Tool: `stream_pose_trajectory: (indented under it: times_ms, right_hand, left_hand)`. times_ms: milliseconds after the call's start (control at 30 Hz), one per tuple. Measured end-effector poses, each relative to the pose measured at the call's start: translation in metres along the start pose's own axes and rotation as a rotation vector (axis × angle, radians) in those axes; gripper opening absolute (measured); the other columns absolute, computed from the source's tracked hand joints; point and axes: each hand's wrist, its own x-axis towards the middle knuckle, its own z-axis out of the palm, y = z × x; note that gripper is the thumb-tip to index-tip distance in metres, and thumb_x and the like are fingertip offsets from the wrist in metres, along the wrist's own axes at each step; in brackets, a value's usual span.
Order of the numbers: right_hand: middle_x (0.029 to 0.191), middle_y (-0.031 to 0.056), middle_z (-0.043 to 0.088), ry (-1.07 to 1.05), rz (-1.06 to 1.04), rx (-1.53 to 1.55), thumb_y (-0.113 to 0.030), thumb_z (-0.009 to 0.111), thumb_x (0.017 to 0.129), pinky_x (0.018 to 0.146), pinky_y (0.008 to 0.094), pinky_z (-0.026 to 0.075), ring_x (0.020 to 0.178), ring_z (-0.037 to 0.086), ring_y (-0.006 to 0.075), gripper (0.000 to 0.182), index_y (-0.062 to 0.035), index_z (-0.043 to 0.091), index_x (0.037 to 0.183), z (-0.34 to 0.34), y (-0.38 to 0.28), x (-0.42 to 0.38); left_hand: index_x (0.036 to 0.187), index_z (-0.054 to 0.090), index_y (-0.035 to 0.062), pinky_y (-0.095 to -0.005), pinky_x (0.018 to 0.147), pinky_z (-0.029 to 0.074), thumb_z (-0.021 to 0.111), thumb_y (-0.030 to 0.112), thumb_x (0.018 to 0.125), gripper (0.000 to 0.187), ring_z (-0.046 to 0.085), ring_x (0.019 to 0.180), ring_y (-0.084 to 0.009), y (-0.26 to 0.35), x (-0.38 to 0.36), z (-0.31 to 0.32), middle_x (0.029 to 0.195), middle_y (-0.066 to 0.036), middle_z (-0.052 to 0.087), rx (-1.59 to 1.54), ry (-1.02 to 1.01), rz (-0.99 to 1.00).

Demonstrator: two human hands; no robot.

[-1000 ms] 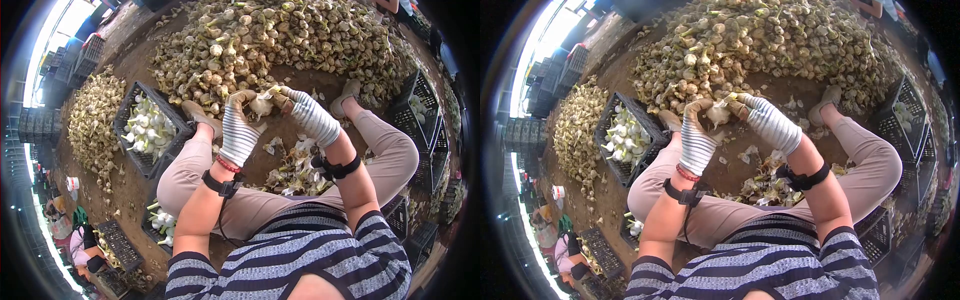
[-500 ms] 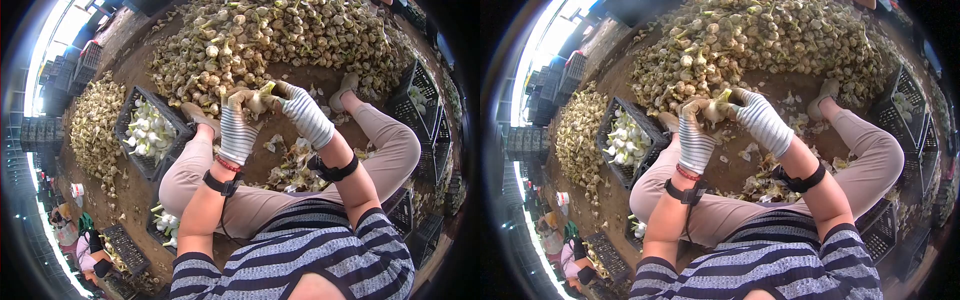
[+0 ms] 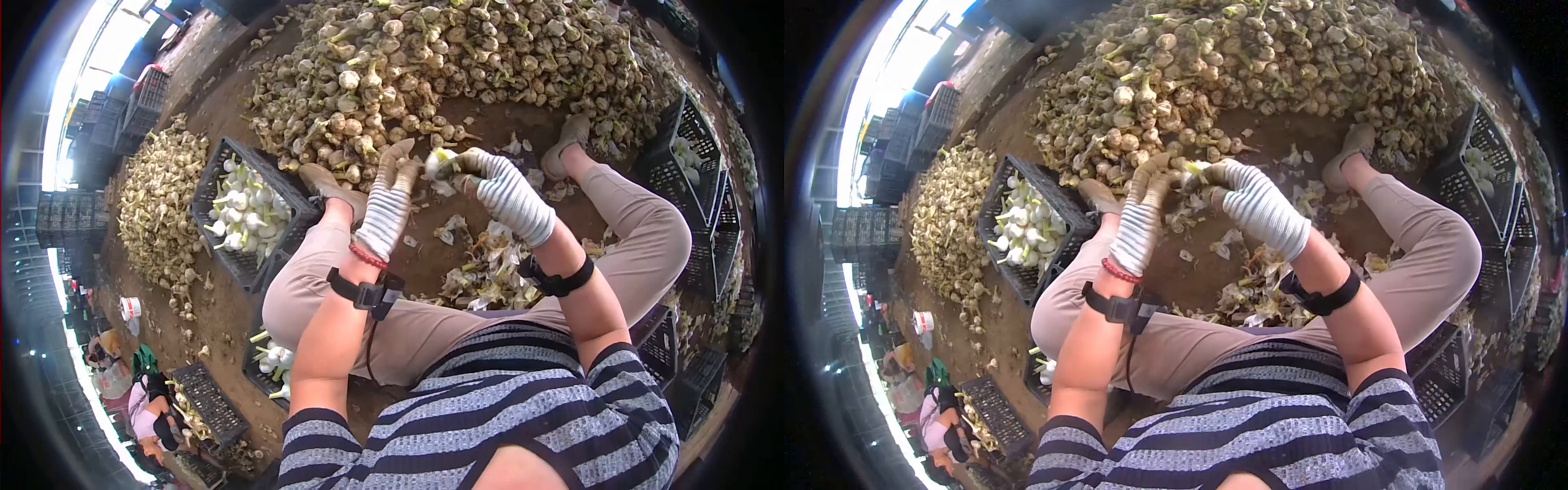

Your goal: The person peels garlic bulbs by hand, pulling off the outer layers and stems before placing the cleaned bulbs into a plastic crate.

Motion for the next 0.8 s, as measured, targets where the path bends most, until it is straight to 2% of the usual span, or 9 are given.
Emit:
stream_pose_trajectory:
  times_ms: [200,267,333,400,467,500,600,633,800]
  right_hand:
    - [0.101,0.0049,0.064,-0.033,-0.226,-0.122,-0.012,0.058,0.094,0.082,0.0272,0.047,0.092,0.056,0.0112,0.027,-0.0002,0.060,0.118,0.003,0.025,-0.001]
    - [0.098,0.0073,0.070,-0.271,-0.093,-0.008,-0.032,0.056,0.097,0.078,0.0323,0.053,0.087,0.063,0.0149,0.038,-0.0017,0.061,0.119,-0.033,0.032,-0.002]
    - [0.102,0.0131,0.070,-0.108,0.394,0.171,-0.030,0.055,0.096,0.079,0.0357,0.054,0.089,0.068,0.0227,0.037,-0.0009,0.061,0.118,-0.073,0.077,0.007]
    - [0.106,0.0206,0.068,0.095,0.519,-1.381,-0.017,0.056,0.088,0.079,0.0380,0.053,0.091,0.068,0.0308,0.048,0.0004,0.050,0.132,-0.107,0.130,0.011]
    - [0.109,0.0262,0.065,0.126,0.451,-1.244,-0.013,0.052,0.086,0.086,0.0423,0.052,0.103,0.063,0.0375,0.038,0.0010,0.061,0.119,-0.130,0.166,0.021]
    - [0.109,0.0262,0.065,0.122,0.456,-1.249,-0.013,0.052,0.086,0.086,0.0423,0.052,0.103,0.063,0.0375,0.038,0.0010,0.061,0.119,-0.132,0.167,0.025]
    - [0.112,0.0239,0.064,0.150,0.377,-1.047,-0.013,0.054,0.083,0.091,0.0421,0.050,0.106,0.062,0.0378,0.040,-0.0010,0.060,0.121,-0.135,0.171,0.042]
    - [0.114,0.0224,0.064,0.185,0.418,-1.058,-0.012,0.053,0.083,0.092,0.0415,0.049,0.108,0.061,0.0369,0.041,-0.0027,0.060,0.121,-0.142,0.177,0.051]
    - [0.121,0.0190,0.062,0.397,0.637,-1.047,-0.015,0.055,0.081,0.096,0.0423,0.047,0.113,0.058,0.0359,0.040,-0.0077,0.062,0.120,-0.193,0.205,0.086]
  left_hand:
    - [0.119,0.054,0.0113,-0.0326,0.086,0.051,0.054,0.017,0.096,0.024,0.061,0.095,-0.0184,-0.025,0.009,-0.011,0.112,-0.007,0.061,-0.133,-0.086,0.026]
    - [0.124,0.052,0.0124,-0.0343,0.074,0.055,0.057,0.020,0.096,0.030,0.063,0.089,-0.0214,0.006,-0.005,-0.005,0.109,-0.008,0.061,-0.283,0.037,-0.108]
    - [0.133,0.048,0.0154,-0.0299,0.067,0.054,0.059,0.023,0.095,0.041,0.063,0.081,-0.0178,0.007,0.001,-0.020,0.113,-0.008,0.060,-0.035,0.125,-0.091]
    - [0.139,0.042,0.0067,-0.0308,0.095,0.045,0.061,0.016,0.094,0.051,0.056,0.115,-0.0233,-0.006,0.007,-0.034,0.133,-0.014,0.052,0.503,0.220,0.174]
    - [0.141,0.041,0.0065,-0.0328,0.109,0.032,0.059,0.013,0.094,0.050,0.042,0.130,-0.0251,-0.008,0.007,-0.036,0.140,-0.015,0.047,0.416,0.250,0.077]
    - [0.137,0.046,0.0068,-0.0301,0.091,0.048,0.056,0.011,0.096,0.043,0.059,0.109,-0.0199,-0.006,0.008,-0.035,0.133,-0.012,0.055,0.382,0.270,0.051]
    - [0.132,0.052,0.0069,-0.0230,0.063,0.051,0.054,0.010,0.097,0.035,0.064,0.076,-0.0106,0.020,0.002,-0.018,0.119,-0.009,0.064,0.234,0.294,-0.056]
    - [0.126,0.056,0.0073,-0.0167,0.046,0.039,0.052,0.008,0.097,0.029,0.053,0.052,-0.0017,0.013,0.006,-0.020,0.103,-0.005,0.069,0.142,0.275,0.008]
    - [0.119,0.059,0.0006,-0.0176,0.048,0.037,0.054,0.007,0.096,0.024,0.047,0.053,-0.0018,0.021,0.006,-0.009,0.090,-0.004,0.068,0.201,0.299,-0.030]
